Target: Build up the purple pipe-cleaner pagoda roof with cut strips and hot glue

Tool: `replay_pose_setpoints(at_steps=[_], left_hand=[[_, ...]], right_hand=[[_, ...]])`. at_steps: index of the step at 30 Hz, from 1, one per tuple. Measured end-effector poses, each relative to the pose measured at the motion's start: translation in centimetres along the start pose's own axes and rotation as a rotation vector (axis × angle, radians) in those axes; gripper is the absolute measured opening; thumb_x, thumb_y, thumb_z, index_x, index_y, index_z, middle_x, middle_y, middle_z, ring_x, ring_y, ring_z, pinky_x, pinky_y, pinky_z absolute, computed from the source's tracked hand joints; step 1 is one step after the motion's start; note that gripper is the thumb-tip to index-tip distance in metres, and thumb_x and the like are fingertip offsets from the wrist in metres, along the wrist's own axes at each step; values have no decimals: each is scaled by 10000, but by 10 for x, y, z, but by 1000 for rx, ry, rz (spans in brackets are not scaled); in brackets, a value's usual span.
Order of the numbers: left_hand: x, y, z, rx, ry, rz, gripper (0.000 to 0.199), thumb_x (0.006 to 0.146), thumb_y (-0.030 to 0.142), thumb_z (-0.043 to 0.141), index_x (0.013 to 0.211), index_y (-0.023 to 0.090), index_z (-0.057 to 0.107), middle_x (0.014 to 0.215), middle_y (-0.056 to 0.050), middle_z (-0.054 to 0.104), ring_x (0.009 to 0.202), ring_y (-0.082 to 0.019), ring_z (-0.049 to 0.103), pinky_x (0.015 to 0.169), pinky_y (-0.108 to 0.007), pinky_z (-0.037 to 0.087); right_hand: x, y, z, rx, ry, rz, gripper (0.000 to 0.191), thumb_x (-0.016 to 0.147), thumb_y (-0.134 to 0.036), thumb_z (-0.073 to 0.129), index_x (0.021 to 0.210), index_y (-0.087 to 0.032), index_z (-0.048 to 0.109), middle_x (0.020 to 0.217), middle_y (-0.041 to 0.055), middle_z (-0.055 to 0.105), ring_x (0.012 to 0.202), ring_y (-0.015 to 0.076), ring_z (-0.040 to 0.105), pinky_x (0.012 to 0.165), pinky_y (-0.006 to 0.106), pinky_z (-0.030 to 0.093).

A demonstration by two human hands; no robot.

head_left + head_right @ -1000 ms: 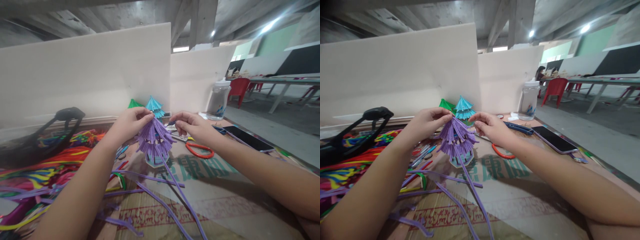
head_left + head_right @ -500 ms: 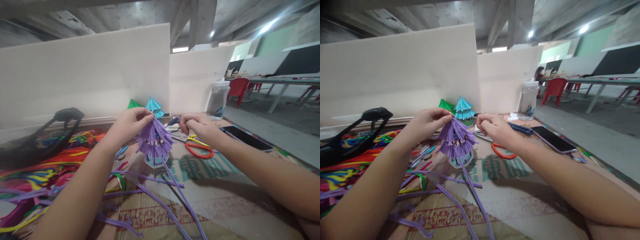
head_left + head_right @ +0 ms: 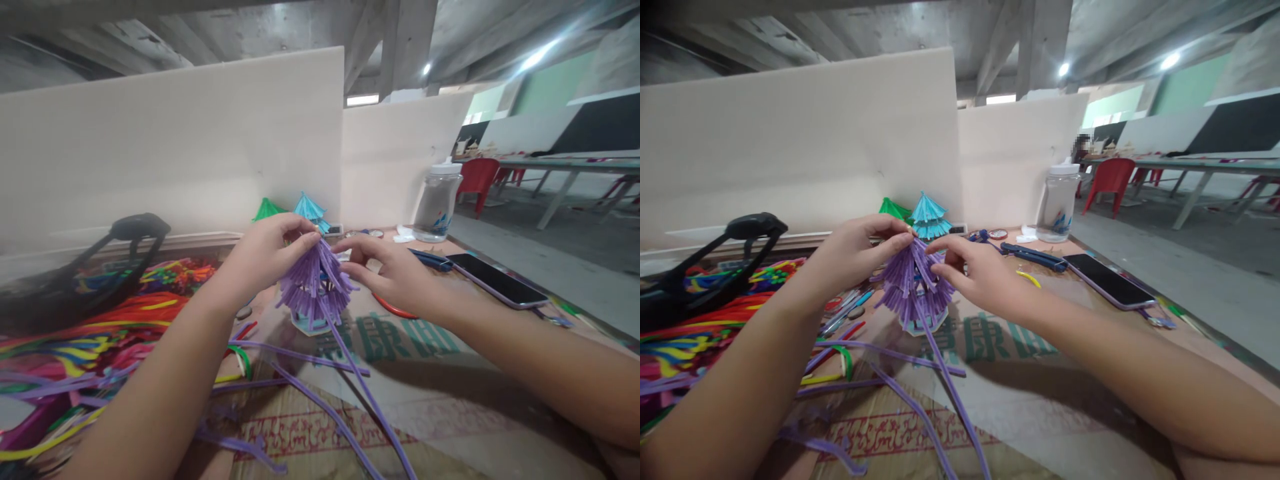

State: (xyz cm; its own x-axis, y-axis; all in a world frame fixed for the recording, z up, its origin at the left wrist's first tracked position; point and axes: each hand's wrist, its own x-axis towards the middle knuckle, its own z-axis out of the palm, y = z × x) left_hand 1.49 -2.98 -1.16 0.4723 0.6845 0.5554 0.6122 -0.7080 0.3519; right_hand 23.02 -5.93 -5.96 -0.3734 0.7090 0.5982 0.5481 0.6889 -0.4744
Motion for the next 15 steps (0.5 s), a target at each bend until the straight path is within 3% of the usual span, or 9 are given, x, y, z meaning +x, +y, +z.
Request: replay_pose_setpoints(at_steps=[3,8,12,15], left_hand=[[-1,2,0,0,4,18,262,910,370,547,941,170,714,949,-47,728,857,-190,649,835,-306,482],[-4,6,1,9,-3,54,271,925,384,534,952,181,711,942,-39,720,862,-187,645,843,-303,478],[-6,11,1,28,-4,78,259,927,372,532,946,181,708,941,-39,718,867,-188,644,852,-307,475],[-7,11,1,38,-5,75,263,927,380,527,946,188,706,937,-38,720,868,-192,644,853,-311,478]], right_hand=[[2,0,1,-65,-9,15,350,902,-329,638,1227,-203,606,760,-5,615,697,158,550,663,301,411],[3,7,4,-58,72,21,129,909,-302,629,960,-200,687,751,-1,648,676,143,543,621,285,400],[1,8,4,-42,97,1,116,919,-288,615,858,-208,673,783,9,672,712,149,570,645,291,417],[2,6,2,57,136,-43,123,924,-276,605,822,-212,629,859,26,674,827,169,607,758,322,449]])
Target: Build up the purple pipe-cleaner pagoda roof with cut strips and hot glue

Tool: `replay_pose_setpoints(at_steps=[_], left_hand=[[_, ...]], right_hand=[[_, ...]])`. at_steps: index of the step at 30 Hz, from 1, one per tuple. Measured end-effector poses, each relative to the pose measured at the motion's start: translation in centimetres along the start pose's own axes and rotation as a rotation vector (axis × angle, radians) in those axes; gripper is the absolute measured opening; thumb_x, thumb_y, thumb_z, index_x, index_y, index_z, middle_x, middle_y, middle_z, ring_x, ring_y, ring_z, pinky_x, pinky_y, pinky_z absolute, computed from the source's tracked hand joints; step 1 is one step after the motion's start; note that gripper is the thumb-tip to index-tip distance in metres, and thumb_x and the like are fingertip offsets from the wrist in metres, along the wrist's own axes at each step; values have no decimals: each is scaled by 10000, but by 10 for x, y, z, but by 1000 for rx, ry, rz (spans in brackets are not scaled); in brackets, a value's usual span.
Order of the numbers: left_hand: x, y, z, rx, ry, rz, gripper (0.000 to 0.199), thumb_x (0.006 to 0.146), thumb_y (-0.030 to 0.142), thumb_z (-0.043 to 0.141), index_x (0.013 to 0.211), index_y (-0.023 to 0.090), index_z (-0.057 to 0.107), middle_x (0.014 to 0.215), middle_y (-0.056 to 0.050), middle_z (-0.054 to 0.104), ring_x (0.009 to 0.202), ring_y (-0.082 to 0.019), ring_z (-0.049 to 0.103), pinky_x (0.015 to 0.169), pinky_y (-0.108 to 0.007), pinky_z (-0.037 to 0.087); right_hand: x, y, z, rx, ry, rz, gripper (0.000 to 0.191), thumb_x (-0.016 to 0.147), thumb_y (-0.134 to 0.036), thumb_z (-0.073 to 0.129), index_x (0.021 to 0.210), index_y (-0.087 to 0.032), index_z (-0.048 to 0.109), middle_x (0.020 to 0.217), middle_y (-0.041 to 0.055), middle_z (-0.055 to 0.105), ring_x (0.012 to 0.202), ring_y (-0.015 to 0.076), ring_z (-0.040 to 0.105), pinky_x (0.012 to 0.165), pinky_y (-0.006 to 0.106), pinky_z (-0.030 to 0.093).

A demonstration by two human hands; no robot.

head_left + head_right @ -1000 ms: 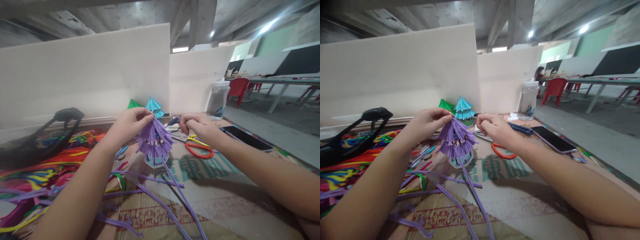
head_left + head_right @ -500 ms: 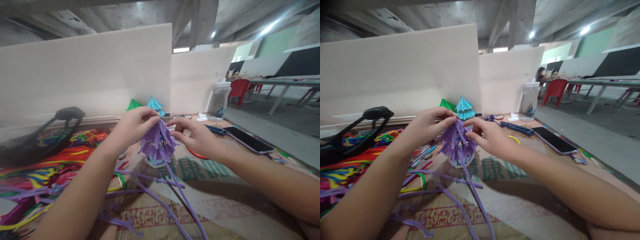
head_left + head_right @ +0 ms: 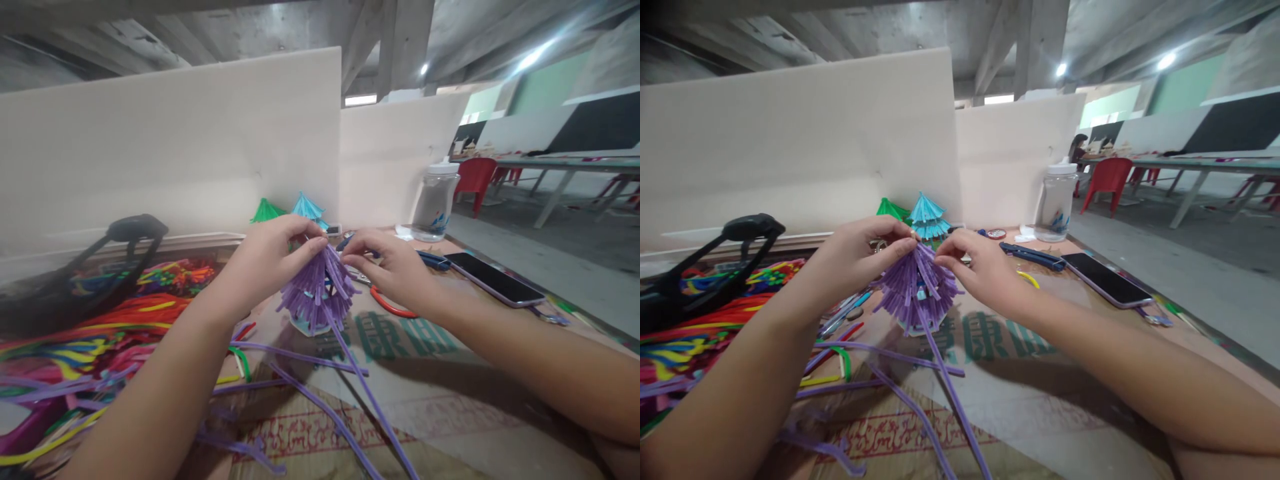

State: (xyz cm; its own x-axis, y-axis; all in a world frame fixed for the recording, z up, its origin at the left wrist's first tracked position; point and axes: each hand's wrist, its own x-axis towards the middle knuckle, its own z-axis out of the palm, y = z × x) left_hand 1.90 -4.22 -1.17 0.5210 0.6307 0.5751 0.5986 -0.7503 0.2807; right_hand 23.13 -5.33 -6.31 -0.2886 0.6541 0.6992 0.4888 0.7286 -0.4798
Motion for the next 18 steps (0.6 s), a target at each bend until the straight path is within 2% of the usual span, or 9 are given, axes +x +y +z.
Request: replay_pose_setpoints(at_steps=[3,5,6,8,10,11,13,15,18], left_hand=[[1,-3,0,-3,0,0,271,930,385,521,951,188,707,946,-39,720,864,-188,644,846,-307,478],[1,-7,0,-2,4,-6,267,928,378,525,952,186,709,946,-38,722,853,-183,643,839,-301,478],[2,-8,0,-2,7,-12,265,926,374,526,950,185,710,944,-38,723,849,-182,644,835,-300,479],[3,-10,0,-3,9,-27,271,923,378,526,950,182,711,942,-43,727,849,-187,646,829,-304,482],[4,-10,0,-7,7,-37,281,921,388,524,953,180,711,944,-48,730,858,-194,649,829,-310,486],[4,-10,0,-6,10,-40,283,919,392,526,953,180,711,943,-49,730,859,-196,649,829,-312,487],[4,-9,0,-3,10,-44,278,915,389,532,953,180,711,945,-50,731,861,-198,650,832,-312,487],[3,-9,0,-3,8,-44,273,916,383,532,949,178,710,949,-49,731,857,-195,650,832,-309,485],[4,-12,1,-2,3,-50,284,924,392,520,952,177,703,955,-50,732,860,-197,654,825,-309,482]], right_hand=[[2,-2,-1,330,7,9,164,947,-304,577,811,-214,567,1196,60,655,1121,197,597,956,378,436],[2,-3,-2,602,-30,62,178,966,-344,553,837,-222,537,1270,55,643,1195,192,581,1016,399,419],[2,-4,-2,716,-64,94,187,970,-370,547,851,-228,523,1202,48,681,1154,184,611,1011,401,430],[2,-5,-3,866,-145,161,207,968,-419,547,874,-240,504,886,4,731,887,155,690,897,372,500],[2,-6,-5,921,-198,234,226,955,-445,563,877,-243,500,589,-69,608,537,105,587,640,281,515],[3,-6,-5,926,-200,265,233,942,-446,583,871,-240,504,510,-97,517,431,80,477,515,231,454],[4,-4,-6,915,-162,324,237,908,-424,638,858,-228,515,474,-120,406,376,50,316,385,171,286],[7,-1,-6,890,-127,364,233,883,-393,671,849,-215,523,485,-118,398,384,39,268,359,153,208],[10,4,-6,861,-93,378,189,883,-353,656,866,-204,540,539,-80,533,389,40,336,376,164,316]])
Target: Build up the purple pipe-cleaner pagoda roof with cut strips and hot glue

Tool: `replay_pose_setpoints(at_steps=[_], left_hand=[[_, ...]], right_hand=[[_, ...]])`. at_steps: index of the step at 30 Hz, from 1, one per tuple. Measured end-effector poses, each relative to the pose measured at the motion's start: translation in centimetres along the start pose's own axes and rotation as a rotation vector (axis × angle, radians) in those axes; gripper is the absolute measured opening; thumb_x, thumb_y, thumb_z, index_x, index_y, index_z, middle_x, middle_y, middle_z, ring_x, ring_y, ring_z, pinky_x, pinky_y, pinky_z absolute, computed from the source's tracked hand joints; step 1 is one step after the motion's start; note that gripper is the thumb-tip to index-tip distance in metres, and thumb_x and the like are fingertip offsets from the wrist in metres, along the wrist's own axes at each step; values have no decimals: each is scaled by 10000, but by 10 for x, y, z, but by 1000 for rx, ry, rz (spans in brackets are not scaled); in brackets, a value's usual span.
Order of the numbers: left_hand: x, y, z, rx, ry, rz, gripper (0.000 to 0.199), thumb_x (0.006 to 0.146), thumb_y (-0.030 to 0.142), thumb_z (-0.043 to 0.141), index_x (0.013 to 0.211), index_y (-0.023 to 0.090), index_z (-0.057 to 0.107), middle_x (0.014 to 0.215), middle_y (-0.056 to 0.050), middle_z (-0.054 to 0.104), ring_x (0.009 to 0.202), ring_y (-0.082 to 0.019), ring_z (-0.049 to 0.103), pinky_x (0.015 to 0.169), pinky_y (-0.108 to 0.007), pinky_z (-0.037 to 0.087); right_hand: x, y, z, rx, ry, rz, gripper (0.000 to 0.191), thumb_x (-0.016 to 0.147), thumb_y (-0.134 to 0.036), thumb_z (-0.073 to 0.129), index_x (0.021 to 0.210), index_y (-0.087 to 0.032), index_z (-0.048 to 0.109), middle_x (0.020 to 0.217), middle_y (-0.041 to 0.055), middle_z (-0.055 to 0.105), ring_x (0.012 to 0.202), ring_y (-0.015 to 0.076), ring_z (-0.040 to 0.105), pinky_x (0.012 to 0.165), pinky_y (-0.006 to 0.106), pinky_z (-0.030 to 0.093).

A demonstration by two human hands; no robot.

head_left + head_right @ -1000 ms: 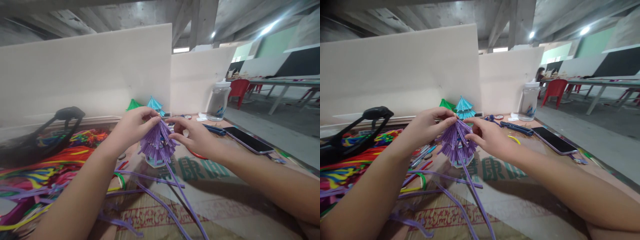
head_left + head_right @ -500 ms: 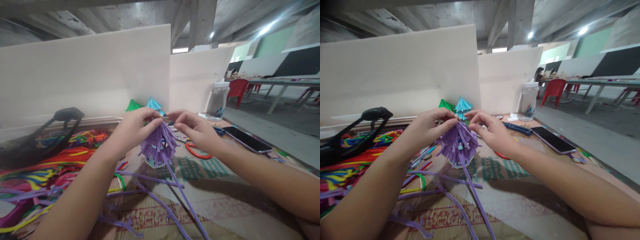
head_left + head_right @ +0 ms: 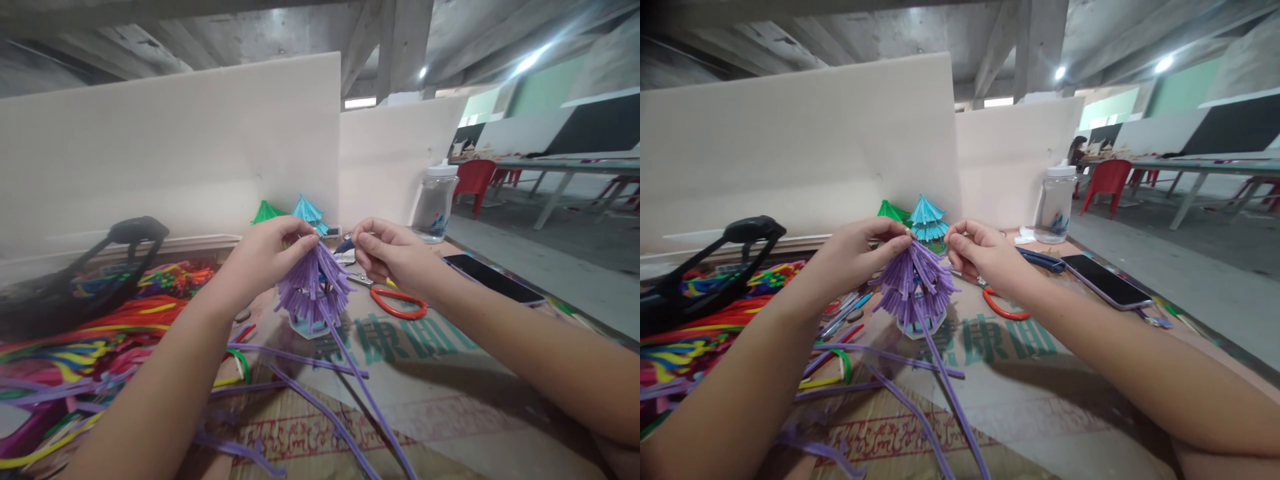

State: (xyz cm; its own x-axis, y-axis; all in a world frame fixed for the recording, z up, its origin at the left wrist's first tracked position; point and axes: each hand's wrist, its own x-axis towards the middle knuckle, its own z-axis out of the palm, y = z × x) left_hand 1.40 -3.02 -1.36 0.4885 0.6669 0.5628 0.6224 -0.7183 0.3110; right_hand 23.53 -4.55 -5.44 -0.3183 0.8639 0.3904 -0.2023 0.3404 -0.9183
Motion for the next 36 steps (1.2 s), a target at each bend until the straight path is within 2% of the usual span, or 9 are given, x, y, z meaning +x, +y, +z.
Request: replay_pose_setpoints(at_steps=[4,7,10,13,16,19,25,33,36], left_hand=[[3,-10,2,26,12,-37,279,923,390,508,954,181,690,972,-59,731,896,-215,659,823,-328,480],[5,-16,1,62,49,-62,288,918,373,515,1049,170,670,1013,-78,720,923,-224,658,821,-342,492],[5,-13,-2,142,195,24,323,916,361,549,1155,165,641,1058,-94,692,948,-219,644,846,-351,495],[1,-3,0,236,297,281,291,882,346,646,1134,203,667,1034,-77,679,990,-222,615,904,-364,474],[-4,9,7,304,209,506,404,833,359,718,1202,212,649,1076,-94,658,990,-239,585,883,-384,473],[-6,17,14,311,190,589,310,880,338,666,1166,220,669,1083,-99,652,981,-228,570,867,-377,467],[-5,18,12,231,181,633,120,937,229,582,890,200,689,932,-41,708,883,-176,583,829,-329,450],[-5,15,9,156,265,562,97,925,137,573,868,163,647,893,-32,709,861,-158,630,807,-297,479],[-5,15,7,158,208,580,65,915,173,609,938,155,667,939,-44,712,899,-172,631,832,-314,483]], right_hand=[[1,-1,-2,24,30,28,163,844,-276,669,968,-202,591,846,29,721,633,120,652,711,330,573],[-2,-6,0,105,9,61,218,821,-226,664,1034,-202,621,1046,83,733,932,207,712,946,425,526],[-5,-11,4,184,-17,64,213,892,-283,599,1084,-196,629,1168,110,708,1085,236,674,1045,464,466],[-9,-15,9,223,-71,62,327,970,-434,486,1160,-199,611,1292,124,649,1198,238,612,1076,450,445],[-12,-18,15,250,-92,70,468,960,-556,440,1222,-195,580,1324,140,619,1241,246,577,1083,437,439],[-15,-20,20,246,-94,77,560,936,-637,411,1254,-198,549,1311,150,613,1234,253,575,1075,435,444],[-19,-23,25,253,-163,42,520,932,-614,450,1275,-230,519,1293,137,607,1241,237,557,1086,437,427],[-23,-23,28,330,-175,16,549,901,-624,518,1281,-230,526,1338,117,569,1260,239,536,1129,424,373],[-22,-21,27,369,-174,7,538,887,-617,552,1258,-227,544,1326,112,576,1232,234,553,1119,415,386]])
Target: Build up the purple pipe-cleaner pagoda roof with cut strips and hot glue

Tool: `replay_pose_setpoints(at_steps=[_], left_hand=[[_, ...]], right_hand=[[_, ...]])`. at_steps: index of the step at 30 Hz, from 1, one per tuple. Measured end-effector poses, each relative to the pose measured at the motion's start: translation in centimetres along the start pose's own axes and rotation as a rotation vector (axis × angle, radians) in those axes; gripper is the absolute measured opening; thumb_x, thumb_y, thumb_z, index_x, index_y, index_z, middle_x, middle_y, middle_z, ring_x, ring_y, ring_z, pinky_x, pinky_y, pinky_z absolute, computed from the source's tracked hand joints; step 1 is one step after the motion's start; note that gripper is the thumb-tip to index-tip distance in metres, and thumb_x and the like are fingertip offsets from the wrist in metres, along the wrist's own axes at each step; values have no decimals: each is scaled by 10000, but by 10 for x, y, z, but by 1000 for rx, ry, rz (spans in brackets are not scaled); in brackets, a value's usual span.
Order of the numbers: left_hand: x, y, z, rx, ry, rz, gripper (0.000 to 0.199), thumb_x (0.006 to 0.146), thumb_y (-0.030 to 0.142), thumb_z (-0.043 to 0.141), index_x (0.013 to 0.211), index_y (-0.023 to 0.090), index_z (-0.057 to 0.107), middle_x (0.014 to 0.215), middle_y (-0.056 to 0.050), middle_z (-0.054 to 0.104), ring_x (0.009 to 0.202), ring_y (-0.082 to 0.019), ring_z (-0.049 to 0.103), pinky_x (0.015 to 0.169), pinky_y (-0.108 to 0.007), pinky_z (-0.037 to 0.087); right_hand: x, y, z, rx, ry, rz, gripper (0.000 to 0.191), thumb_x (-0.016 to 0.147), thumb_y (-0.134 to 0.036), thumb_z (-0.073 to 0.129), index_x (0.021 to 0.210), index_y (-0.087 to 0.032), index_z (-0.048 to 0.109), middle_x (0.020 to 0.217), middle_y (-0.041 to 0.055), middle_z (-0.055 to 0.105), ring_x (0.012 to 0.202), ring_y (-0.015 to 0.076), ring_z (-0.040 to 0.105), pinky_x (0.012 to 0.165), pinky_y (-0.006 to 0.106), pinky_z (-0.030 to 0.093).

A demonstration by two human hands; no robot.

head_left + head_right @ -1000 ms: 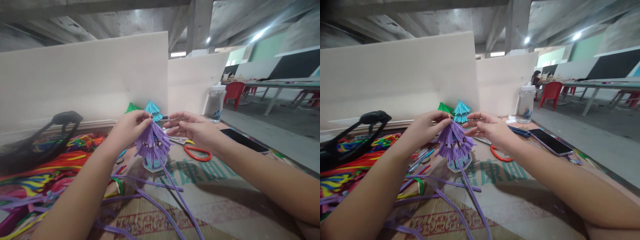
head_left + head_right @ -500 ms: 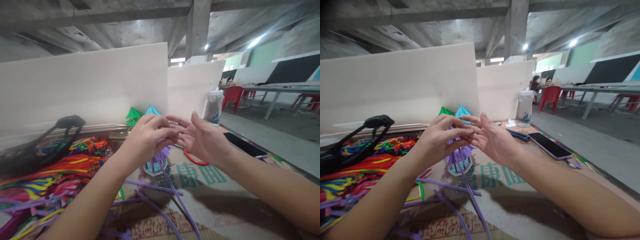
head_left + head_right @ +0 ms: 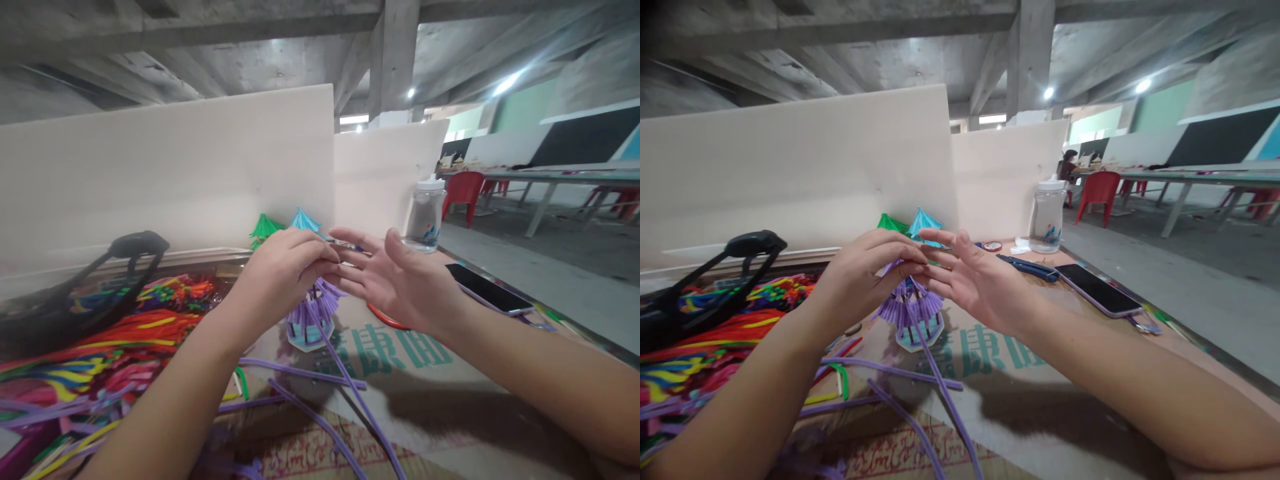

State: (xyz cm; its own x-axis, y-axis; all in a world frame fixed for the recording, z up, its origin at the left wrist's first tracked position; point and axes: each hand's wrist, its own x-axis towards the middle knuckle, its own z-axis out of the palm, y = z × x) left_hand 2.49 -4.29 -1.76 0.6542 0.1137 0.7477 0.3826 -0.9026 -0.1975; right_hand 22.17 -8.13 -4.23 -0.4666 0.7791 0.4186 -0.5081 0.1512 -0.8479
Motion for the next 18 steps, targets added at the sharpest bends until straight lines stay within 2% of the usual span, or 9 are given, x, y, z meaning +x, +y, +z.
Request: replay_pose_setpoints(at_steps=[4,10,14,18], left_hand=[[-1,0,-1,39,-116,39,373,824,317,736,1151,156,659,1089,-86,695,978,-226,616,852,-374,482],[-2,-2,2,72,-27,75,128,884,245,665,974,168,715,982,-67,712,910,-204,633,804,-356,488],[0,-2,4,9,-2,68,69,887,175,645,876,159,711,913,-54,711,865,-185,636,779,-325,493],[0,-4,6,27,-46,36,69,891,143,623,847,144,677,893,-51,706,859,-193,633,786,-329,487]], right_hand=[[2,1,-4,13,17,-5,510,853,-607,610,1209,-244,574,1319,100,585,1214,245,562,1096,433,412],[2,1,-5,5,2,-8,530,841,-610,625,1215,-238,576,1341,115,571,1217,258,561,1097,445,410],[1,2,-3,13,-12,-1,530,820,-594,663,1204,-235,590,1318,116,587,1215,256,565,1099,437,410],[1,4,-2,-4,-4,-13,511,819,-595,663,1178,-235,609,1289,117,603,1208,269,573,1079,472,428]])
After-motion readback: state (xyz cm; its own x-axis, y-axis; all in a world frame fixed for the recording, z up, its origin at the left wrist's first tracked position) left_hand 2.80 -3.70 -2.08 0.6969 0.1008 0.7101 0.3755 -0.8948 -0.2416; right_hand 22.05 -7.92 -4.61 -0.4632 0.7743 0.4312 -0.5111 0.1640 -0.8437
